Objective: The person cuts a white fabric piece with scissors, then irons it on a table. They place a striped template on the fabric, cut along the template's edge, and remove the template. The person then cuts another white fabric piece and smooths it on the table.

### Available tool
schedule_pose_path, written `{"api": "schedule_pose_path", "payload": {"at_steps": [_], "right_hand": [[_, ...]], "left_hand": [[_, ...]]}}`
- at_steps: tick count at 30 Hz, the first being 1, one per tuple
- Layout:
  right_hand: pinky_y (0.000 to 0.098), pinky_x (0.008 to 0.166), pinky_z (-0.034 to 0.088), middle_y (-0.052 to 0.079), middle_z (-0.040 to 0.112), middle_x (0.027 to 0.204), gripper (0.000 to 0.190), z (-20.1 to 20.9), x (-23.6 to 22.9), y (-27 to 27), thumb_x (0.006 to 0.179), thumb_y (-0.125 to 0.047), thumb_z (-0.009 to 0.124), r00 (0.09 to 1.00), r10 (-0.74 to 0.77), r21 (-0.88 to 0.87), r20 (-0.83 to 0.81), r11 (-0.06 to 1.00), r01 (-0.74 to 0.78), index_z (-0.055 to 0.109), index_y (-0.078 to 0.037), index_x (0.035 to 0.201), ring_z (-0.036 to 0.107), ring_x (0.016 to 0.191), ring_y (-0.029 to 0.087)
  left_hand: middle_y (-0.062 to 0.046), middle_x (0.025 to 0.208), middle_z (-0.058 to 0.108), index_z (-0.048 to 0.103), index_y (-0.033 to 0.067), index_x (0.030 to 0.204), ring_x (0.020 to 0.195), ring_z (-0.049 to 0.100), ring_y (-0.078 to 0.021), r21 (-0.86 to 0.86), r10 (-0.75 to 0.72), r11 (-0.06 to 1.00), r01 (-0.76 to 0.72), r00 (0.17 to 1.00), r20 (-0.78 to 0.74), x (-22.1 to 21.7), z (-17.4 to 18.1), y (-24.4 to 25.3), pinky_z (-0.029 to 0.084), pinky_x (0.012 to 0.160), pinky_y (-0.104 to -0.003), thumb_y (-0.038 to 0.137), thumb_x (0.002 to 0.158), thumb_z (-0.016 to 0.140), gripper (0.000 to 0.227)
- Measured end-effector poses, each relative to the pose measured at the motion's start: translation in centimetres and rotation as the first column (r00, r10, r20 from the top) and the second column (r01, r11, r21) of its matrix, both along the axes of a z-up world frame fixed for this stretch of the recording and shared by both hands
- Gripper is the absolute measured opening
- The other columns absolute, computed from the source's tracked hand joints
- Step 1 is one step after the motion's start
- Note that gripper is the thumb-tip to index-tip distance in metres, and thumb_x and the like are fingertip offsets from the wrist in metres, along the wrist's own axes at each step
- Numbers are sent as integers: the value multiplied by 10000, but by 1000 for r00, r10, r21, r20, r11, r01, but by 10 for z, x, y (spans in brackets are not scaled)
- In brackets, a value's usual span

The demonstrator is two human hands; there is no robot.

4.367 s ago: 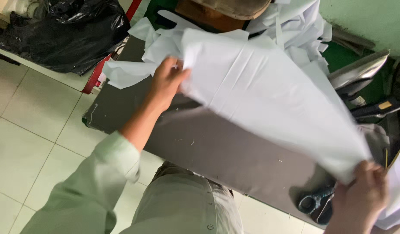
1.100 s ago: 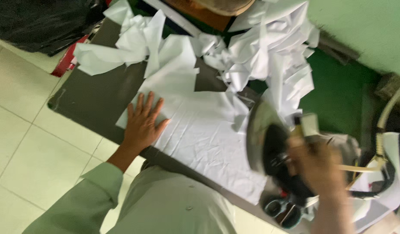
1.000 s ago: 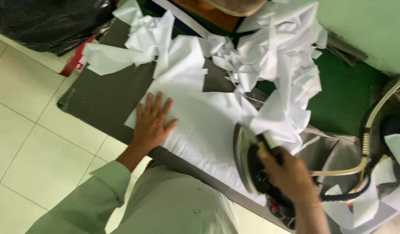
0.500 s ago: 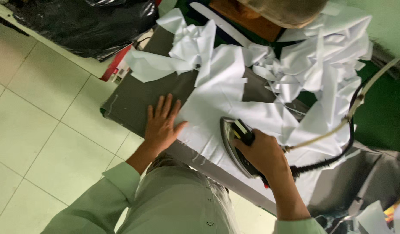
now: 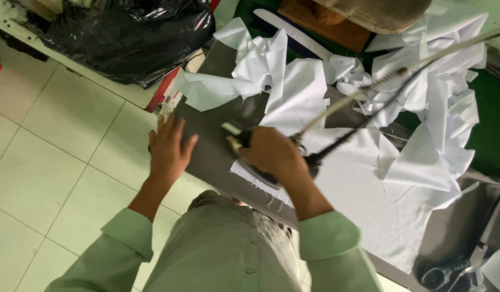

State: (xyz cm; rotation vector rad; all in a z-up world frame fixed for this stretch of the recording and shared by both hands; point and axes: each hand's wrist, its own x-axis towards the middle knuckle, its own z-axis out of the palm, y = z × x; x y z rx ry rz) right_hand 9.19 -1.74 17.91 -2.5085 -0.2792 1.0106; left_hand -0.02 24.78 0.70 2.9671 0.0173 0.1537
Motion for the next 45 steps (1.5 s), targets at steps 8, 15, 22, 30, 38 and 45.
{"api": "schedule_pose_path", "payload": {"at_steps": [8, 15, 22, 30, 38, 45], "right_hand": [[537, 746, 621, 236, 754, 946, 444, -1, -41, 19, 833, -368, 599, 998, -59, 78, -16, 995, 60, 730, -22, 1079, 748, 932, 447], [582, 835, 597, 259, 748, 1011, 532, -29, -40, -74, 825, -443, 630, 935, -354, -35, -29, 935, 353, 705, -17, 1135, 723, 1044, 452], [582, 839, 571, 226, 759, 966, 518, -50, -67, -219, 783, -486, 724, 790, -608, -163, 80, 774, 612, 740, -77, 1100, 722, 1034, 450], [606, 818, 532, 319, 734, 972, 479, -38, -71, -315, 816, -395, 737, 763, -632, -148, 135, 749, 646, 747, -12, 1104, 694, 1028, 527], [544, 867, 563, 193, 771, 964, 447, -17, -56, -219, 751, -505, 728, 993, -114, -180, -15, 978, 109, 725, -131, 995, 732, 1028, 420], [531, 800, 570, 189, 751, 882, 360, -28, -49, -110, 820, -440, 669, 990, 137, -38, -17, 990, -137, 714, -109, 954, 743, 931, 415]], "left_hand": [[-333, 1520, 435, 436, -2, 1532, 1433, 323, -576, -578, 22, 808, 119, 973, 231, 20, 39, -45, 295, 1147, -667, 270, 1156, 434, 464], [-308, 1599, 342, 324, -10, 1579, 1509, 236, -502, -761, -134, 612, 214, 977, 166, 35, 47, -167, 187, 1220, -628, 169, 1136, 339, 477], [-205, 1695, 211, 262, 206, 1645, 1541, 219, -456, -173, -472, 874, 454, 878, -81, 23, -5, -212, 194, 1164, -711, 657, 1028, 419, 779], [-171, 1716, 159, 269, 229, 1644, 1563, 158, -424, -53, -417, 907, 417, 878, -234, 22, 6, -214, 140, 1202, -671, 729, 1012, 332, 808], [-190, 1681, 268, 362, 205, 1611, 1534, 259, -428, -82, -455, 888, 452, 890, -25, 23, -22, -203, 224, 1168, -668, 644, 1050, 395, 713], [-304, 1575, 367, 359, 132, 1589, 1459, 345, -531, -78, -143, 987, 142, 990, -14, -20, 3, -107, 302, 1068, -763, 494, 1049, 513, 668]]}}
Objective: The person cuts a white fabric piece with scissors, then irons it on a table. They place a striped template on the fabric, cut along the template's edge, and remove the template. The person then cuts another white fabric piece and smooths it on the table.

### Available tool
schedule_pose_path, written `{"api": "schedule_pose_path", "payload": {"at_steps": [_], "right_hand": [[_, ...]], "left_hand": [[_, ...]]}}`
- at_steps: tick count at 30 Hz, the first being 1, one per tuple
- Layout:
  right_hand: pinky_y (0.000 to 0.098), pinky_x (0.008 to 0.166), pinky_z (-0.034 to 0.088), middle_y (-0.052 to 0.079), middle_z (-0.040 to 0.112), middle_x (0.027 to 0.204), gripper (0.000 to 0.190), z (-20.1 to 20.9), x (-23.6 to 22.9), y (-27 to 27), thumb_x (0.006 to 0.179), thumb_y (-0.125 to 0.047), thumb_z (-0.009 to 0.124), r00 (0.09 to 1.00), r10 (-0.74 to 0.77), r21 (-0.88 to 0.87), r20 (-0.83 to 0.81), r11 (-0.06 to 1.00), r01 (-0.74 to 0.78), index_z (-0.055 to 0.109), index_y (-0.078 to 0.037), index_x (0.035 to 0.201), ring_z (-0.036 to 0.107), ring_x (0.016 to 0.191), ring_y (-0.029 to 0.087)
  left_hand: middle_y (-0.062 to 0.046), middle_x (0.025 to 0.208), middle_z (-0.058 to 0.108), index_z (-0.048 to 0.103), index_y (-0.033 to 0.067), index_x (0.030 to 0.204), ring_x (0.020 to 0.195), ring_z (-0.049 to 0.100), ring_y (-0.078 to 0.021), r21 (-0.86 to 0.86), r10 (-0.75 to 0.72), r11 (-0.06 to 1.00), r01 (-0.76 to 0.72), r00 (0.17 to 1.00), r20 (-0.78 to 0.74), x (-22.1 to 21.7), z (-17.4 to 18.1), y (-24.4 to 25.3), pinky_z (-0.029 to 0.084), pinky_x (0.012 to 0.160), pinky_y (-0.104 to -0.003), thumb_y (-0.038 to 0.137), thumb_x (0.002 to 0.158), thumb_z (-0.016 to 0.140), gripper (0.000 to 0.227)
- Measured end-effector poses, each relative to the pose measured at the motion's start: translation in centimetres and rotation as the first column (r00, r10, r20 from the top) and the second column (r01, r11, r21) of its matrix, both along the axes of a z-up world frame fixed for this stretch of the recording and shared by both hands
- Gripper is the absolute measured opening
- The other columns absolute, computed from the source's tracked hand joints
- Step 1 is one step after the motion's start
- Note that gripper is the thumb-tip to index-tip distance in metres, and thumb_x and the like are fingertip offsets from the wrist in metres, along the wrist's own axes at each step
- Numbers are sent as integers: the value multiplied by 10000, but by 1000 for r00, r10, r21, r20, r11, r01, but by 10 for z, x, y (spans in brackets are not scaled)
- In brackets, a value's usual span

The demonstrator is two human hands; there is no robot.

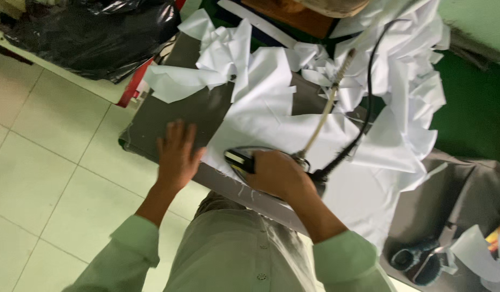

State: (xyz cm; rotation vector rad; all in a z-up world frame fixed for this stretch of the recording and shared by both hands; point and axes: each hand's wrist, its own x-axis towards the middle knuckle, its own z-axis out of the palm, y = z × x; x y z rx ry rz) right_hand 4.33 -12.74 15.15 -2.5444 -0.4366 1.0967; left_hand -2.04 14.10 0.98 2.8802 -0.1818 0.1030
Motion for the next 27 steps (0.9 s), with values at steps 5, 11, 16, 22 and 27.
{"api": "schedule_pose_path", "payload": {"at_steps": [5, 11, 16, 22, 27], "right_hand": [[503, 694, 571, 193, 720, 745, 298, 15, 17, 72, 854, -329, 606, 998, 56, 168, -4, 984, -55, 720, -56, 816, 739, 785, 436], [508, 558, 592, 178, 710, 678, 286, 15, 2, 103, 792, -299, 624, 992, 124, 132, 12, 983, -125, 748, -44, 759, 761, 711, 404], [532, 646, 615, 227, 745, 818, 349, 3, -14, 50, 814, -323, 639, 993, -120, 181, -17, 976, 121, 743, -15, 939, 762, 832, 434], [557, 769, 601, 252, 746, 937, 465, -7, -25, -66, 826, -385, 667, 844, -537, 17, 17, 844, 536, 711, -3, 1088, 739, 960, 453], [537, 815, 598, 203, 764, 957, 462, -26, -54, -174, 782, -423, 704, 630, -773, -100, 79, 622, 776, 734, -81, 1093, 741, 996, 425]], "left_hand": [[-298, 1626, 273, 287, 92, 1624, 1517, 206, -519, -267, 282, 917, -295, 955, -86, -12, 6, 48, 228, 1134, -752, 510, 1128, 336, 651], [-241, 1644, 287, 307, 143, 1641, 1512, 175, -497, -567, 279, 779, -268, 958, -70, 11, -7, 49, 169, 1143, -742, 410, 1169, 354, 544], [-197, 1666, 249, 285, 172, 1650, 1527, 123, -452, -698, 135, 693, -181, 983, -122, 15, -20, -5, 109, 1173, -714, 456, 1149, 343, 579], [-247, 1675, 219, 259, 123, 1644, 1528, 177, -501, -206, -156, 969, 137, 985, -78, 14, 5, -81, 185, 1141, -749, 619, 1070, 294, 759], [-301, 1642, 243, 253, 74, 1640, 1502, 218, -542, -131, -274, 954, 272, 962, -1, 7, 9, -110, 238, 1078, -772, 524, 1056, 488, 774]]}}
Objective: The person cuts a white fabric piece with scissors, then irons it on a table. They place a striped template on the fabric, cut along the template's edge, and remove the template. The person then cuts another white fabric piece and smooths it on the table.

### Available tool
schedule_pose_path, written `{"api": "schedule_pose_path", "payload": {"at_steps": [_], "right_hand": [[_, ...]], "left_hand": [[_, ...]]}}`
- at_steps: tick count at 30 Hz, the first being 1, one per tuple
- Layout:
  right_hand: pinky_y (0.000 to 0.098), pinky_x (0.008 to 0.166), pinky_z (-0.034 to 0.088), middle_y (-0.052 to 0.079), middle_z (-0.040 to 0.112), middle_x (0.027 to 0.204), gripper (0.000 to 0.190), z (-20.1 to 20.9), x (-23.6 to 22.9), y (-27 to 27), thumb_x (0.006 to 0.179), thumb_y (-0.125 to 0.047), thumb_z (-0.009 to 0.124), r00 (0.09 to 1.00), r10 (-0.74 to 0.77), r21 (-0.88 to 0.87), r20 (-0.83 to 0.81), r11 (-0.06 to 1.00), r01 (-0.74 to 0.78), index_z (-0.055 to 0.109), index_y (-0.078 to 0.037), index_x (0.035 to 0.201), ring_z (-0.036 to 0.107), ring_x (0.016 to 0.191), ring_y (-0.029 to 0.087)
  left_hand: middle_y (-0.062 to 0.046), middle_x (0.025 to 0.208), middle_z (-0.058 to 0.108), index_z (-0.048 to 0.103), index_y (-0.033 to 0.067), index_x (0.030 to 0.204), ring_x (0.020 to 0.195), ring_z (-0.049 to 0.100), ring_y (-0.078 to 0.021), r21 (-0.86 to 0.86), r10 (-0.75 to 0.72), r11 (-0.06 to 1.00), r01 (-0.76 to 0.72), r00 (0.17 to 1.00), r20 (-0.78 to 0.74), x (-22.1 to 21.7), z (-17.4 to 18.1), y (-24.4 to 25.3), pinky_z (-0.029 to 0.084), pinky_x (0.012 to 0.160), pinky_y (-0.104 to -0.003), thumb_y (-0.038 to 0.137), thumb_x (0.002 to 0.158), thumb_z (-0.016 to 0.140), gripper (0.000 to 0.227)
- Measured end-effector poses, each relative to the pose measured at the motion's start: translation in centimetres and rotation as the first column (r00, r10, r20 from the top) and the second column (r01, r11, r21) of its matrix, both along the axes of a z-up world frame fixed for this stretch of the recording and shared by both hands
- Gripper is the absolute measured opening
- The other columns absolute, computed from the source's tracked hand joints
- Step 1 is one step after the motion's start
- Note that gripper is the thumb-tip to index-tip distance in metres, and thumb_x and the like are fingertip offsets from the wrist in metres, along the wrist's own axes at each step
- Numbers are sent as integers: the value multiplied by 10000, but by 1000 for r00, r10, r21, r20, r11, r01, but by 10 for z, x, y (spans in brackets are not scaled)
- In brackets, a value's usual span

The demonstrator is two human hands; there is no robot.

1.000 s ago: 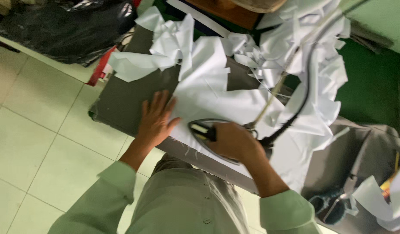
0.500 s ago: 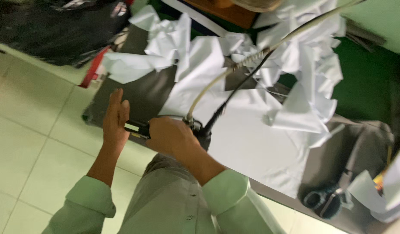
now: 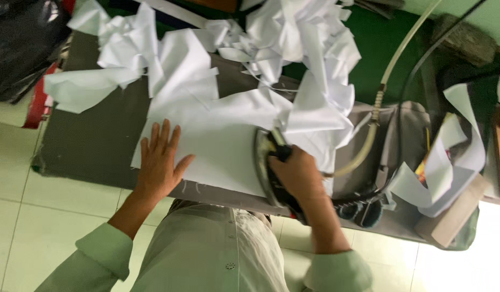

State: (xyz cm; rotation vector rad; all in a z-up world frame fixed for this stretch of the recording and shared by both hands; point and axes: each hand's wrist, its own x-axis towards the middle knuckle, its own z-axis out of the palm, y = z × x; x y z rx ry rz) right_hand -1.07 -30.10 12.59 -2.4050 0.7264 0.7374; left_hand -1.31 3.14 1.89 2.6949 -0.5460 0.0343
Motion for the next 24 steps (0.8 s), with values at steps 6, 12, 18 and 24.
{"api": "schedule_pose_path", "payload": {"at_steps": [6, 12, 18, 24], "right_hand": [[543, 775, 572, 233, 761, 942, 435, -5, -18, -83, 777, -383, 760, 995, -83, -101, 62, 991, 89, 764, -73, 1081, 738, 978, 445], [501, 746, 598, 183, 769, 860, 384, 37, -6, -96, 812, -397, 741, 984, 170, -137, 46, 977, -162, 785, -106, 1058, 762, 839, 387], [484, 789, 619, 169, 781, 792, 380, 19, -49, -94, 780, -470, 752, 893, 446, 6, -49, 895, -447, 757, -105, 885, 785, 814, 359], [500, 825, 621, 126, 787, 953, 393, 4, -70, -72, 743, -473, 741, 823, 559, 0, -97, 827, -562, 726, -193, 1018, 771, 920, 359]], "left_hand": [[-254, 1575, 362, 442, 155, 1526, 1434, 344, -529, 23, -207, 978, 208, 977, -60, -27, 11, -85, 348, 1036, -704, 493, 888, 733, 779], [-178, 1668, 274, 354, 220, 1602, 1499, 286, -474, 35, -383, 922, 385, 922, -62, -39, 2, -117, 290, 1083, -737, 649, 996, 495, 756], [-221, 1551, 416, 446, 188, 1536, 1432, 396, -470, 107, -188, 977, 183, 981, 40, -4, -5, -49, 358, 1030, -707, 562, 942, 636, 727], [-266, 1690, 207, 290, 119, 1636, 1544, 171, -521, 223, 90, 972, -79, 995, -40, 3, -10, 38, 161, 1118, -785, 669, 1047, 306, 807]]}}
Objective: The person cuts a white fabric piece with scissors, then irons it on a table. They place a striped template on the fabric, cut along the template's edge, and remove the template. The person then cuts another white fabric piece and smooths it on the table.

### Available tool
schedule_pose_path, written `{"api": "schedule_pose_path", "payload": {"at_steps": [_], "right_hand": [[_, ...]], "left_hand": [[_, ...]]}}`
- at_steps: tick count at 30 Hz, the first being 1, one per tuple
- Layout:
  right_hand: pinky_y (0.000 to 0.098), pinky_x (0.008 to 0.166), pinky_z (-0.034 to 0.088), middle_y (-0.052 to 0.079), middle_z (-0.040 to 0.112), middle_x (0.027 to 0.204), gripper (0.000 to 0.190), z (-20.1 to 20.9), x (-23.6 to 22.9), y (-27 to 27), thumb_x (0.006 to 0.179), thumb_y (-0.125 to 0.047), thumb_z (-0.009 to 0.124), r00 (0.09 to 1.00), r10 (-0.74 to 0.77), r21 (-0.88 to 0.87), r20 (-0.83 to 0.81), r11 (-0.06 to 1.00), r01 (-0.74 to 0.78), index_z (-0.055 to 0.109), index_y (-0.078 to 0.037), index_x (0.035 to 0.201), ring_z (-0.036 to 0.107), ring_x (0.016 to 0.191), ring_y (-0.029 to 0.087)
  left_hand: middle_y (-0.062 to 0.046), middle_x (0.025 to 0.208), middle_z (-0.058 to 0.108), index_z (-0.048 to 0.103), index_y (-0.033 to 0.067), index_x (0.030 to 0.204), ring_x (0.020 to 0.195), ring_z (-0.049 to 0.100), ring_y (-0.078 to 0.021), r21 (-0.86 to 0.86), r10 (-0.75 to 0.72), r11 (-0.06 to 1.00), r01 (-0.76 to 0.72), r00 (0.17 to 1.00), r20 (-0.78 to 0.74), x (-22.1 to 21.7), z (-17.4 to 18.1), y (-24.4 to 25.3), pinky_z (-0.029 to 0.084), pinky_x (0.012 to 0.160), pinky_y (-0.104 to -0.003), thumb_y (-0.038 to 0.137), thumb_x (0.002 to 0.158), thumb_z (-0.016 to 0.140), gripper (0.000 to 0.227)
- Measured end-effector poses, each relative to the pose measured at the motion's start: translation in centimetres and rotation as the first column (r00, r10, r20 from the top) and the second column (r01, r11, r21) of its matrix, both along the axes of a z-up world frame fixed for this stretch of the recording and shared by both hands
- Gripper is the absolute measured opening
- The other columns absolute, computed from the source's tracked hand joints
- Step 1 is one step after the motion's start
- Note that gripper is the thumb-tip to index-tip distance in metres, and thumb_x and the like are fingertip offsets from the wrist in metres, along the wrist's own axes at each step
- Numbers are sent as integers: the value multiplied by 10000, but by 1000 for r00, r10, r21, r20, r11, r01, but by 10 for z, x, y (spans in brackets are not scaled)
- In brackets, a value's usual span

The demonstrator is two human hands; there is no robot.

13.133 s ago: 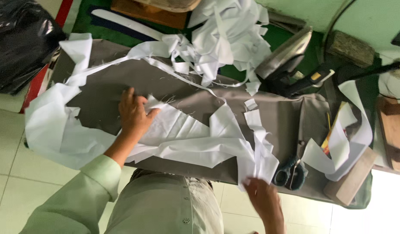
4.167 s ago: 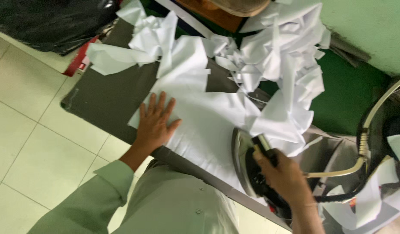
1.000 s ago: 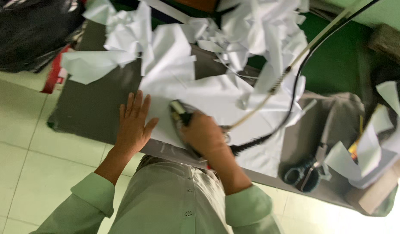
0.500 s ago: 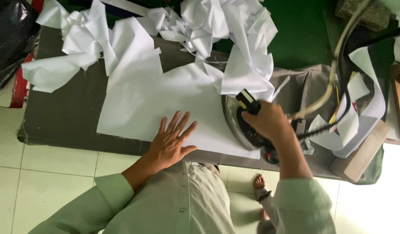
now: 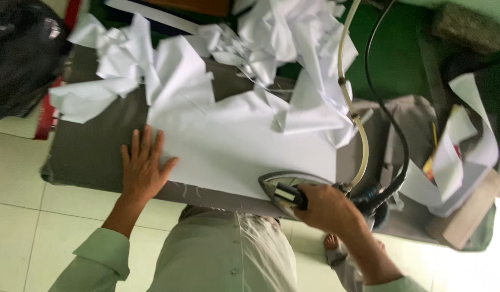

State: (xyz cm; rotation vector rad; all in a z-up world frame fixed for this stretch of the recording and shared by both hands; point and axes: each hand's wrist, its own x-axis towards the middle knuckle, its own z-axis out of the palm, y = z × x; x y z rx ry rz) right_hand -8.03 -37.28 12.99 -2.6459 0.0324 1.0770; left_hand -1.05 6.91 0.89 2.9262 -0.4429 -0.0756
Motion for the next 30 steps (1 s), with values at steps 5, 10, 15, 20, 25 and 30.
{"api": "schedule_pose_path", "payload": {"at_steps": [5, 10, 15, 20, 25, 30], "right_hand": [[474, 775, 618, 132, 780, 879, 380, 10, 40, 48, 784, -489, 741, 1000, -5, 90, -6, 996, 5, 714, -170, 988, 779, 876, 348], [503, 843, 600, 136, 779, 960, 376, 58, 98, 115, 779, -478, 671, 995, 79, 38, -62, 996, -77, 735, -178, 996, 746, 995, 379], [518, 817, 604, 122, 777, 977, 402, 40, 143, 165, 745, -506, 670, 997, 80, 79, -17, 994, -78, 748, -199, 993, 752, 987, 369], [487, 701, 599, 174, 739, 769, 302, 47, 184, 217, 799, -368, 642, 980, 161, 186, 120, 966, -182, 739, -82, 802, 748, 756, 411], [441, 561, 553, 156, 666, 611, 327, 23, 203, 270, 824, -351, 629, 955, 250, 264, 159, 922, -285, 654, -71, 657, 682, 559, 335], [445, 532, 527, 161, 678, 613, 329, 13, 195, 323, 811, -322, 635, 924, 334, 294, 186, 879, -376, 655, -72, 599, 700, 588, 319]], "left_hand": [[-322, 1595, 329, 357, 80, 1586, 1470, 321, -544, -79, 34, 996, -27, 996, 83, 15, 11, -17, 289, 1066, -791, 573, 1042, 479, 744], [-225, 1660, 289, 357, 170, 1608, 1489, 299, -513, -105, -108, 987, 121, 987, 119, 39, -6, -13, 262, 1080, -775, 578, 1047, 455, 701], [-146, 1711, 217, 302, 223, 1640, 1545, 211, -440, -31, -35, 999, 35, 999, 14, 50, -13, 25, 175, 1140, -756, 641, 1066, 328, 711], [-194, 1693, 234, 351, 179, 1609, 1543, 213, -462, -79, 58, 995, -67, 992, -109, 51, -4, 46, 216, 1131, -757, 639, 1075, 303, 706], [-237, 1662, 287, 350, 147, 1605, 1523, 270, -480, -14, 148, 989, -150, 985, -87, 34, 13, 91, 278, 1103, -746, 587, 1078, 338, 686], [-227, 1655, 345, 393, 173, 1607, 1516, 321, -467, 92, 227, 969, -231, 973, 51, 15, -9, 163, 283, 1116, -727, 564, 1077, 394, 659]]}}
